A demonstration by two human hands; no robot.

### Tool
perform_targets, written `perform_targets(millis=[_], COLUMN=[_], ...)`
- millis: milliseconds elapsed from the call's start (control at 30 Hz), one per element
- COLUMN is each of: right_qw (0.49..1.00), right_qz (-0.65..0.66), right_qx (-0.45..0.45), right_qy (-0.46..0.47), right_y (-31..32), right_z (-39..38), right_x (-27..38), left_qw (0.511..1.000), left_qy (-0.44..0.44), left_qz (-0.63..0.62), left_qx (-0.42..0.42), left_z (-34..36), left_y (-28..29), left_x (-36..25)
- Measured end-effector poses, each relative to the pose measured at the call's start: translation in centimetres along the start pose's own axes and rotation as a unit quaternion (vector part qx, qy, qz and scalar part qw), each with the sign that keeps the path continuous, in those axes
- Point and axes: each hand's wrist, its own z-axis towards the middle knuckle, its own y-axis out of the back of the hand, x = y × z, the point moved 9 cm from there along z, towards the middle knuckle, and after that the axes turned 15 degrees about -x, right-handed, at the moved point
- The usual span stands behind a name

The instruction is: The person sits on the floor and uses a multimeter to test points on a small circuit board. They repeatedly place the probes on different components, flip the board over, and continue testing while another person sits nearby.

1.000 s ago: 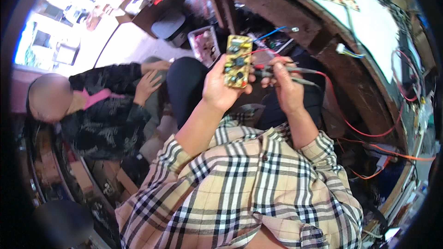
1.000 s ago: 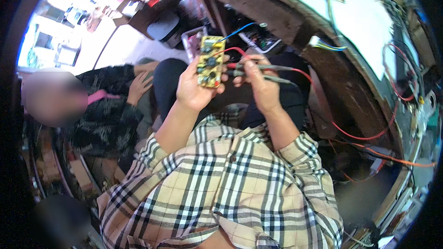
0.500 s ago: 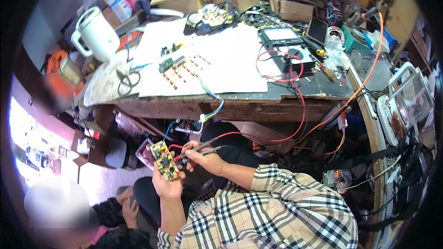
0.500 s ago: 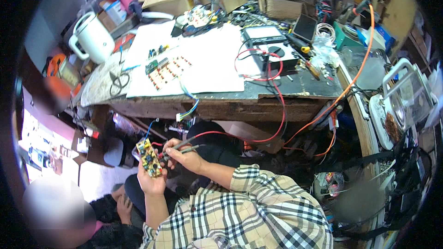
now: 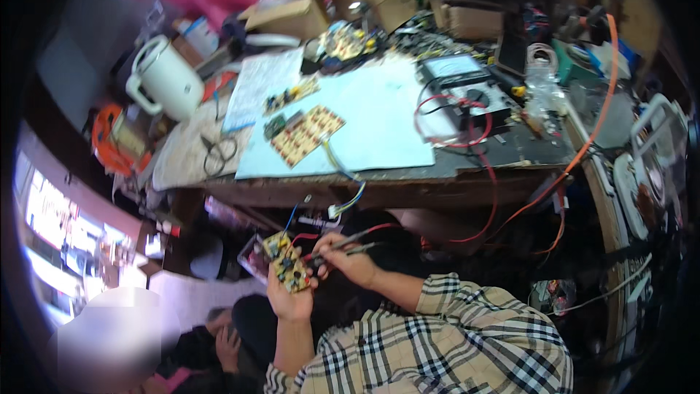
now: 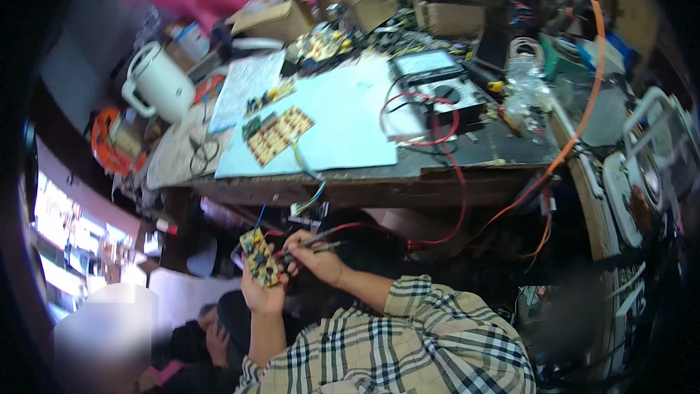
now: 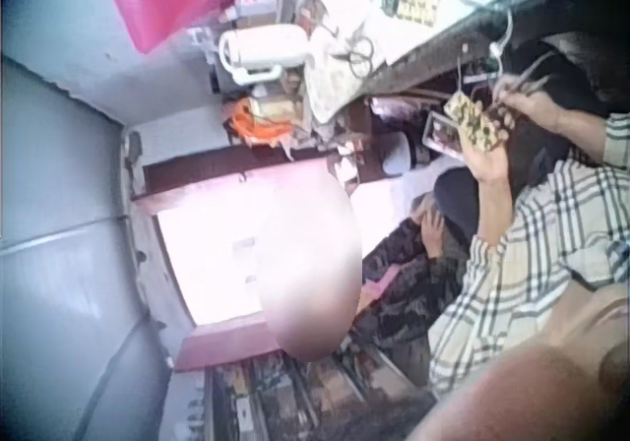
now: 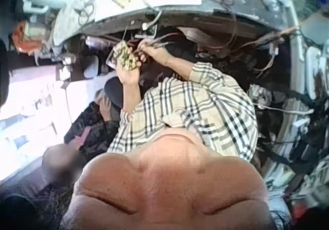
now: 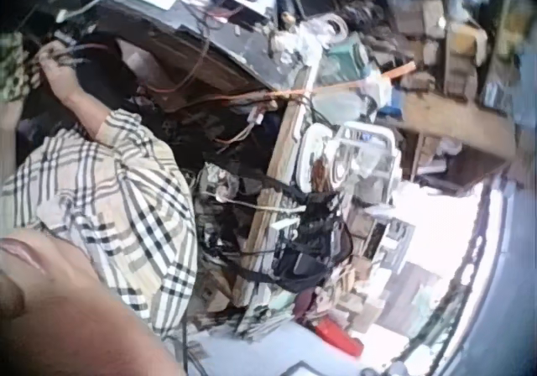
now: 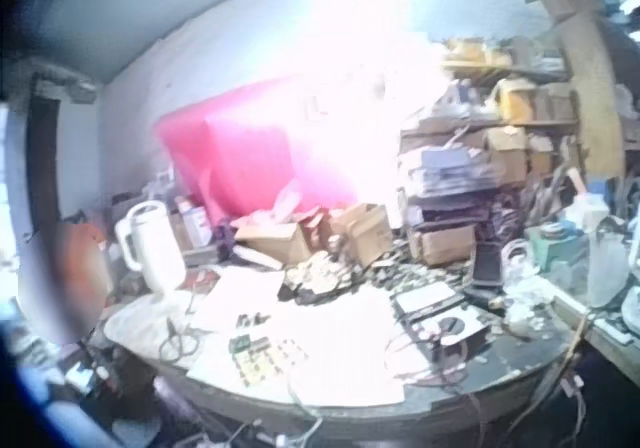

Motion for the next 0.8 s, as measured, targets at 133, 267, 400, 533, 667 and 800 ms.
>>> perform_targets(millis=[133, 267, 400, 533, 667, 800], right_qw=[0.998, 0.996, 0.997, 0.997, 0.998, 0.998], right_qz=[-0.019, -0.045, -0.034, -0.042, -0.044, -0.032], right_qx=[-0.023, -0.043, -0.025, -0.021, -0.019, -0.019], right_qy=[0.063, 0.062, 0.061, 0.054, 0.047, 0.041], right_y=[0.2, 0.2, -0.4, -0.7, -1.1, -1.2], right_z=[0.2, 0.2, 0.0, 0.3, 0.3, 0.2], right_x=[2.7, 4.1, 4.6, 4.4, 4.1, 4.4], left_qw=[0.997, 0.990, 0.992, 0.990, 0.988, 0.988], left_qy=[0.062, 0.033, 0.021, 0.033, 0.037, 0.017], left_qz=[-0.039, -0.053, -0.067, -0.083, -0.087, -0.093], left_qx=[0.026, 0.126, 0.108, 0.111, 0.121, 0.121], left_z=[-0.4, -0.8, -1.4, -1.4, -1.3, -1.4], left_y=[-2.4, -4.5, -4.5, -4.3, -4.1, -3.9], left_x=[0.1, -0.7, -1.1, -1.2, -1.5, -2.0])
